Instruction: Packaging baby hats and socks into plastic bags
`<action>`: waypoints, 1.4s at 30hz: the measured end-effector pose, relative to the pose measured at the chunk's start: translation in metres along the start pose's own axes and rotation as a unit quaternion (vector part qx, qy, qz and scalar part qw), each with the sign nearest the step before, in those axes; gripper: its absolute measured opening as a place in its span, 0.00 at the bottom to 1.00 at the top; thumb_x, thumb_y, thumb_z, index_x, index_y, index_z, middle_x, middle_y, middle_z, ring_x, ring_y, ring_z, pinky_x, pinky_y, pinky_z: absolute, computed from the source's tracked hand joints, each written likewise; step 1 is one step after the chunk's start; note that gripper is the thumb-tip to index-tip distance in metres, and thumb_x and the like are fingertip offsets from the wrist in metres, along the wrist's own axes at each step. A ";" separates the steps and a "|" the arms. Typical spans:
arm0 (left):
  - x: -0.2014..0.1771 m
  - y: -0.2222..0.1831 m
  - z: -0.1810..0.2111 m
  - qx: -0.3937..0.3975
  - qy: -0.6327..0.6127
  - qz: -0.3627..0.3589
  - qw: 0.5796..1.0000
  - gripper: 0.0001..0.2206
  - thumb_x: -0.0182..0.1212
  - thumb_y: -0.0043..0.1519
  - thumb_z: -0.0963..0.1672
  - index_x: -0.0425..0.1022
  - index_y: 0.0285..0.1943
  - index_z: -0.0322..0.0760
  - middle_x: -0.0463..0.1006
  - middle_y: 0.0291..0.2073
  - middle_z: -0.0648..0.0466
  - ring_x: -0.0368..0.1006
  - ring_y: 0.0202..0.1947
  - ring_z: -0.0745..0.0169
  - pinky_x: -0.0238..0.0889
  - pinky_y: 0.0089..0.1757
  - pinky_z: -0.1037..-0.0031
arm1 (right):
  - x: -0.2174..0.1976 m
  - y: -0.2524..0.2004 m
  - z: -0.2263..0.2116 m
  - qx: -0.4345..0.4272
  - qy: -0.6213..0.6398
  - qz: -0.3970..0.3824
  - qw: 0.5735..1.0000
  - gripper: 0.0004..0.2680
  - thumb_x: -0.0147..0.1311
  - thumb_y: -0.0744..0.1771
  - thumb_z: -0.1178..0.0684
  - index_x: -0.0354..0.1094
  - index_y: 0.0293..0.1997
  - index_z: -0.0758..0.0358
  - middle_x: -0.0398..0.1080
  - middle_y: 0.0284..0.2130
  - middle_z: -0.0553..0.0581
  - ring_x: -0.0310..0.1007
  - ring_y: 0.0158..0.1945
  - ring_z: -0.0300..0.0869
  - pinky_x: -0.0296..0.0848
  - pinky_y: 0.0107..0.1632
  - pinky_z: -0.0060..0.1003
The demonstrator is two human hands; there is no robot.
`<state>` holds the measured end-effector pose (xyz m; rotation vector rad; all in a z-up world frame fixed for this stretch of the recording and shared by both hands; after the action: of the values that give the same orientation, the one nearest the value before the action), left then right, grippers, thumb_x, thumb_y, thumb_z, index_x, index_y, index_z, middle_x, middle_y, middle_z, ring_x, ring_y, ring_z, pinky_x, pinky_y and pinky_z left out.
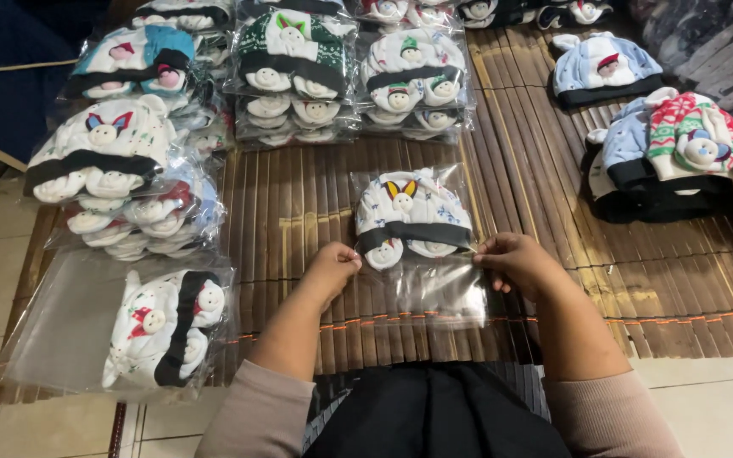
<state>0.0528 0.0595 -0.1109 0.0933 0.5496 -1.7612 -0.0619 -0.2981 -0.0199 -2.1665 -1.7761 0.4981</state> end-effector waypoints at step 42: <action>-0.033 -0.143 0.095 0.404 0.270 -0.058 0.872 0.30 0.53 0.59 0.35 0.57 0.74 0.33 0.76 0.60 0.38 0.55 0.71 0.31 0.33 0.66 0.36 | 0.008 -0.055 -0.014 -0.330 -0.413 0.051 0.847 0.08 0.65 0.63 0.43 0.78 0.30 0.52 0.72 0.56 0.50 0.69 0.57 0.55 0.67 0.59 0.48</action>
<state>-0.0507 0.0734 0.0296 1.1902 0.1636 -1.9808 -0.1020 -0.2796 0.0161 -2.7628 -2.5733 1.1155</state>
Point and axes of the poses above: each hand's wrist, its own y-axis towards the middle knuckle, its own x-axis out of the palm, z = x × y, the point moved 5 cm from there along y, towards the middle knuckle
